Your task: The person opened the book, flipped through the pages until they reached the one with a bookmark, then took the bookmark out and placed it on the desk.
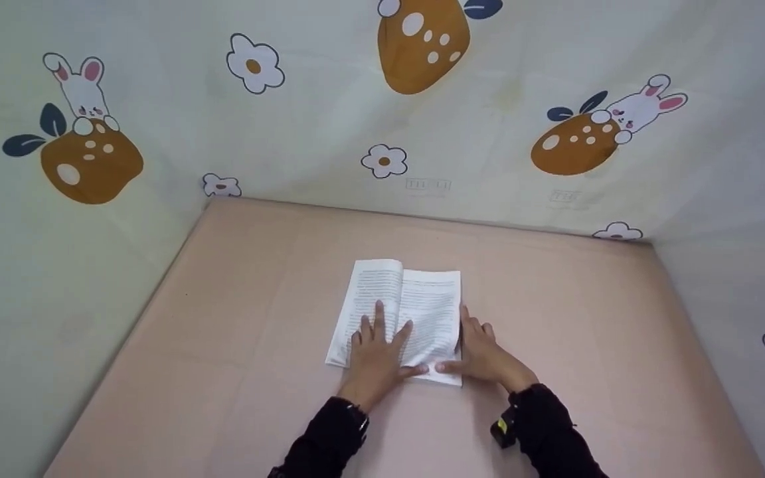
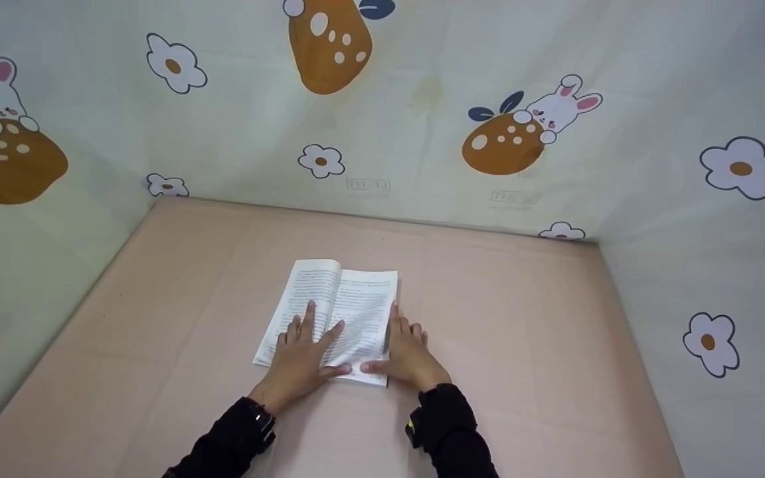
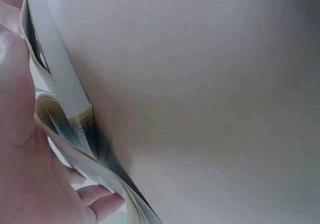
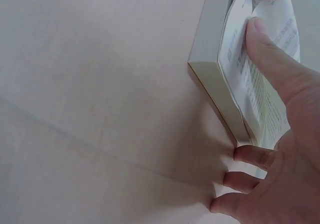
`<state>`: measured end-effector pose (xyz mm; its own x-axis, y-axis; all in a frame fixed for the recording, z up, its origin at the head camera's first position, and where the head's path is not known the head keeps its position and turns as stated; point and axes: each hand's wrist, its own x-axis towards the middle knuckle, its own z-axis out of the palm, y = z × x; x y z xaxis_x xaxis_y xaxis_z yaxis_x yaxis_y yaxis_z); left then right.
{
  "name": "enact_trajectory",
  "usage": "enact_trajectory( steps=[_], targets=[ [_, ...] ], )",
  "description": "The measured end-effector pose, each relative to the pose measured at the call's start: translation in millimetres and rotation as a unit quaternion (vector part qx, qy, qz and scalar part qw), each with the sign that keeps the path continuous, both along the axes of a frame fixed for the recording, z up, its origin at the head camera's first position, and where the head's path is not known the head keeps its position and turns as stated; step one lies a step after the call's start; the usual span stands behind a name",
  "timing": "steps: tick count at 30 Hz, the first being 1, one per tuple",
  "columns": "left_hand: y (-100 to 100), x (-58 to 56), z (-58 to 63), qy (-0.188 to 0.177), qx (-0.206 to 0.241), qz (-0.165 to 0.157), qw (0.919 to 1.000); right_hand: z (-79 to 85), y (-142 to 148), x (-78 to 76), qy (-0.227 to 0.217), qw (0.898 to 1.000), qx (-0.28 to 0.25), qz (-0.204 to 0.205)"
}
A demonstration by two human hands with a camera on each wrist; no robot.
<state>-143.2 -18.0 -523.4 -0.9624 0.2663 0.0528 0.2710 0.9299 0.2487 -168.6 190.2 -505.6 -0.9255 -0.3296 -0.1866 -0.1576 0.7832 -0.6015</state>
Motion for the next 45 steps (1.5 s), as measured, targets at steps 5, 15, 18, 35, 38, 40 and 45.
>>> enact_trajectory(
  steps=[5, 15, 18, 35, 38, 40, 45],
  targets=[
    [1.8, -1.8, -1.0, 0.013, -0.002, 0.003, 0.9999, 3.4, 3.8, -0.4, -0.016, 1.000, 0.014, 0.012],
    [5.7, -9.8, 3.6, 0.032, 0.063, 0.045, 0.9965, 9.5, 9.5, -1.2, -0.039, 0.999, 0.006, 0.034],
    [4.7, -12.1, 6.5, 0.043, 0.095, 0.069, 0.9921, 10.0, 8.5, -2.0, -0.040, 0.999, -0.003, 0.030],
    [0.3, -12.9, 4.4, 0.034, 0.100, 0.107, 0.9886, 9.0, 4.0, -6.6, -0.051, 0.998, 0.036, 0.020],
    [-0.3, -12.2, 3.4, 0.039, 0.090, 0.109, 0.9892, 8.9, 3.6, -5.7, -0.052, 0.998, 0.027, 0.014],
    [-0.2, -11.1, 2.6, 0.039, 0.088, 0.109, 0.9893, 9.2, 3.8, -4.9, -0.054, 0.998, 0.024, 0.012],
    [-0.3, -9.4, 1.3, 0.058, 0.079, 0.110, 0.9890, 8.5, 4.4, -4.0, -0.052, 0.998, 0.026, 0.019]
  ],
)
